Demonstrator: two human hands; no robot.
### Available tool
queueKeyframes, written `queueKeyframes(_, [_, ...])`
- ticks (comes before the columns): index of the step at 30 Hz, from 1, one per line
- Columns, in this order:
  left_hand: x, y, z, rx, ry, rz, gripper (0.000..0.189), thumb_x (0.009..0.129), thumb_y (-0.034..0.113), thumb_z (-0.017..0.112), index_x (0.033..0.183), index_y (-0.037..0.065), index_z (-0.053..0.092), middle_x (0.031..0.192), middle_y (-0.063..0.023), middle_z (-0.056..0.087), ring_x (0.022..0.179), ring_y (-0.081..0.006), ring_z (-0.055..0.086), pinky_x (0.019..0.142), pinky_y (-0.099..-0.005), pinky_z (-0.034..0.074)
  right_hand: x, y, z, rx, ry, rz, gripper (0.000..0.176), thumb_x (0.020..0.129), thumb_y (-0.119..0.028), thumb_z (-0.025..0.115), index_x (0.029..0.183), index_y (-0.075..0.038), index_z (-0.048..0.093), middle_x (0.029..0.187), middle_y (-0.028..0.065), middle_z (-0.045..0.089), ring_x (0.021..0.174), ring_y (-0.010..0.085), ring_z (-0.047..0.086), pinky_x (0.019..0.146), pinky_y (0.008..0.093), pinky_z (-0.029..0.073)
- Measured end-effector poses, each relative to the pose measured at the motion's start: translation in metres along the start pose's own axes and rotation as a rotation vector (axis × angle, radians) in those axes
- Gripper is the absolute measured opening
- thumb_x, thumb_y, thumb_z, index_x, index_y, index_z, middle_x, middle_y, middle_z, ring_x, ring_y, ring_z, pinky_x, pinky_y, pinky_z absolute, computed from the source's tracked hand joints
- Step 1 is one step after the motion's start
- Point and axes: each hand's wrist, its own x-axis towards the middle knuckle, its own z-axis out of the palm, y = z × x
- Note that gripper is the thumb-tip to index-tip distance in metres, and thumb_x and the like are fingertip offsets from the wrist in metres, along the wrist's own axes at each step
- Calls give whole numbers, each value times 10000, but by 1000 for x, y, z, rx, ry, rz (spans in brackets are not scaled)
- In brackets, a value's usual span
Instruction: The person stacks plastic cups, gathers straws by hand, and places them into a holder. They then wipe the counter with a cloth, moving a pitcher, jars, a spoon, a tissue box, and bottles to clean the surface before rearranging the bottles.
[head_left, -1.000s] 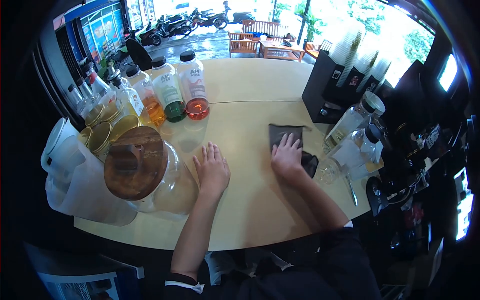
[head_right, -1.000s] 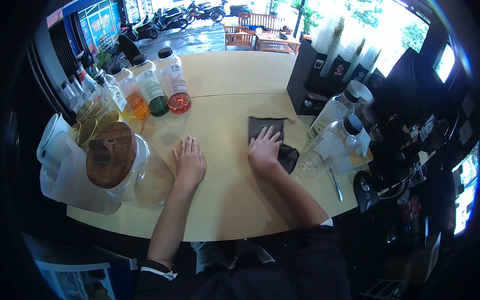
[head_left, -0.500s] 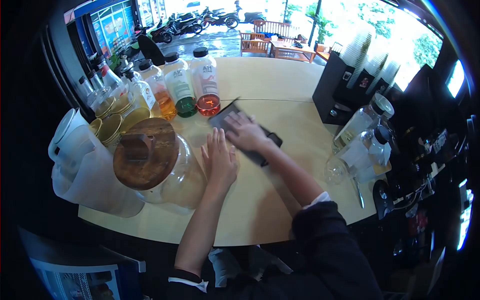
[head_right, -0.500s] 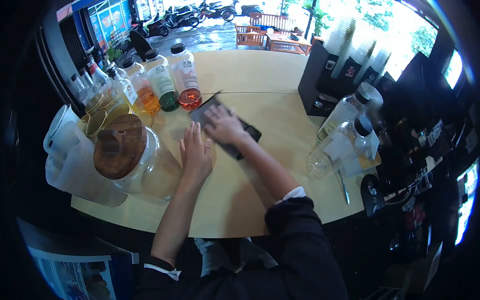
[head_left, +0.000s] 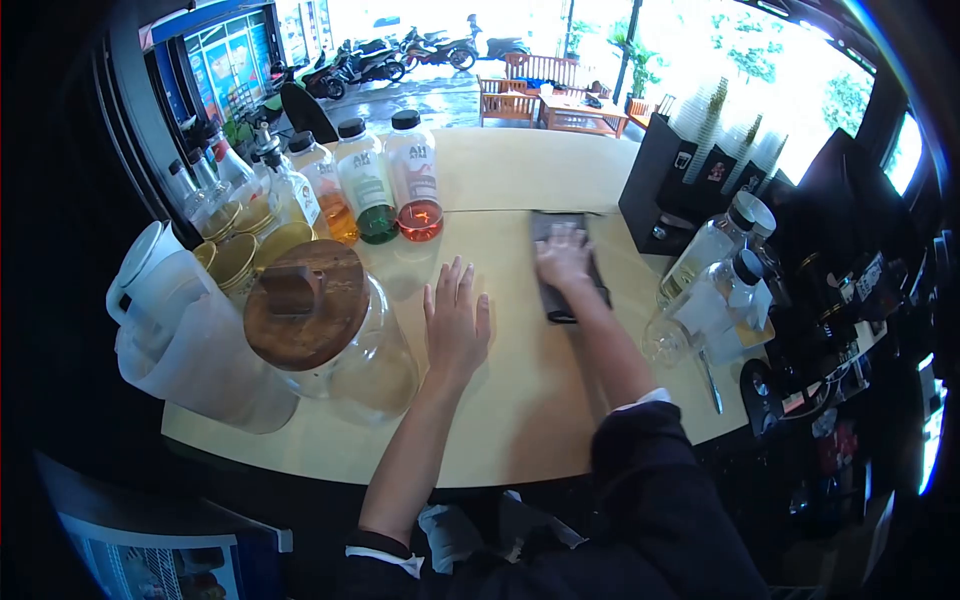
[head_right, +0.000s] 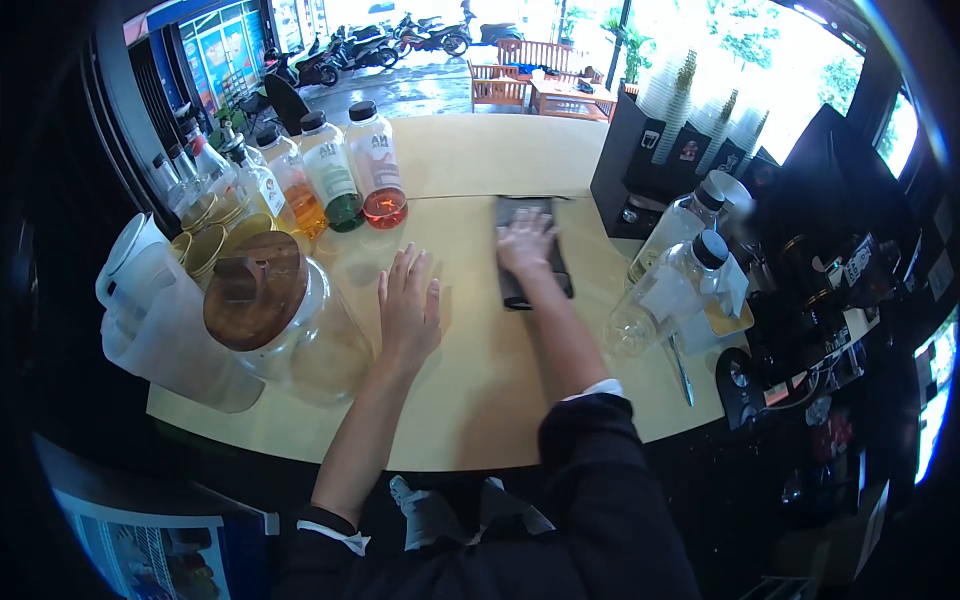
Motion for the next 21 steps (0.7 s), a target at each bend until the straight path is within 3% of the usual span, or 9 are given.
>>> queueKeyframes(3, [-3, -2, -2, -18, 29, 15, 461, 925, 241, 418, 1329, 21, 384, 1438, -121, 317, 1359, -302, 237, 1102, -501, 148, -15, -68, 26, -29, 189, -629, 501, 897, -342, 410, 1326, -85, 405, 1441, 129, 323, 1340, 368, 249, 1059, 575, 199])
queueKeyframes(5, [-7, -6, -1, -31, 76, 21, 462, 918, 246, 423, 1325, 29, 392, 1421, -131, 341, 1335, -305, 281, 1093, -501, 163, -50, -97, 31, 188, 170, -1004, 555, 846, -297, 476, 1350, -85, 385, 1430, 162, 328, 1337, 328, 275, 1086, 531, 174])
queueKeyframes(6, [-8, -9, 0, -30, 63, 23, 462, 918, 246, 423, 1325, 29, 392, 1421, -131, 341, 1335, -305, 281, 1093, -501, 163, -62, -104, 40, 182, 100, -1091, 627, 852, -346, 499, 1413, -143, 309, 1478, 114, 266, 1369, 288, 230, 1094, 489, 204])
queueKeyframes(8, [-9, -15, 2, -115, 94, 31, 456, 914, 249, 427, 1315, 33, 406, 1413, -129, 351, 1320, -303, 301, 1088, -492, 179, -88, -85, 34, 434, 138, -1364, 597, 813, -321, 520, 1352, -105, 384, 1432, 136, 337, 1350, 301, 267, 1077, 537, 210])
queueKeyframes(10, [-11, -10, -5, -85, 51, -9, 453, 911, 245, 429, 1310, 31, 414, 1402, -126, 362, 1310, -296, 312, 1082, -477, 197, -90, -59, -9, 303, -93, -1104, 570, 843, -344, 468, 1352, -100, 388, 1448, 137, 317, 1358, 294, 259, 1091, 538, 188])
queueKeyframes(13, [-14, -8, -5, -64, -32, -58, 457, 908, 232, 447, 1317, 32, 408, 1397, -126, 359, 1298, -285, 327, 1079, -466, 210, -30, 13, -10, 148, 49, -325, 575, 901, -400, 356, 1368, -64, 377, 1467, 160, 281, 1371, 299, 237, 1110, 489, 175])
queueKeyframes(16, [-13, -7, -7, -94, -18, -52, 455, 903, 222, 465, 1312, 32, 411, 1393, -125, 363, 1293, -279, 334, 1079, -466, 213, -11, 83, -2, 50, 149, 155, 622, 938, -417, 286, 1397, 3, 290, 1475, 212, 223, 1366, 381, 200, 1111, 491, 158])
queueKeyframes(19, [-11, -5, -6, -102, -15, -32, 446, 898, 216, 475, 1299, 28, 422, 1380, -125, 375, 1292, -277, 334, 1070, -466, 228, -47, 75, 5, 6, 108, 138, 638, 940, -401, 270, 1421, 15, 224, 1494, 208, 169, 1383, 370, 157, 1107, 530, 117])
queueKeyframes(21, [-10, -6, -1, -106, 3, -6, 439, 896, 218, 479, 1288, 27, 429, 1370, -127, 384, 1287, -280, 340, 1066, -464, 236, -98, 56, 7, 30, 122, -124, 631, 942, -403, 291, 1411, 16, 247, 1481, 231, 189, 1370, 394, 173, 1100, 543, 120])
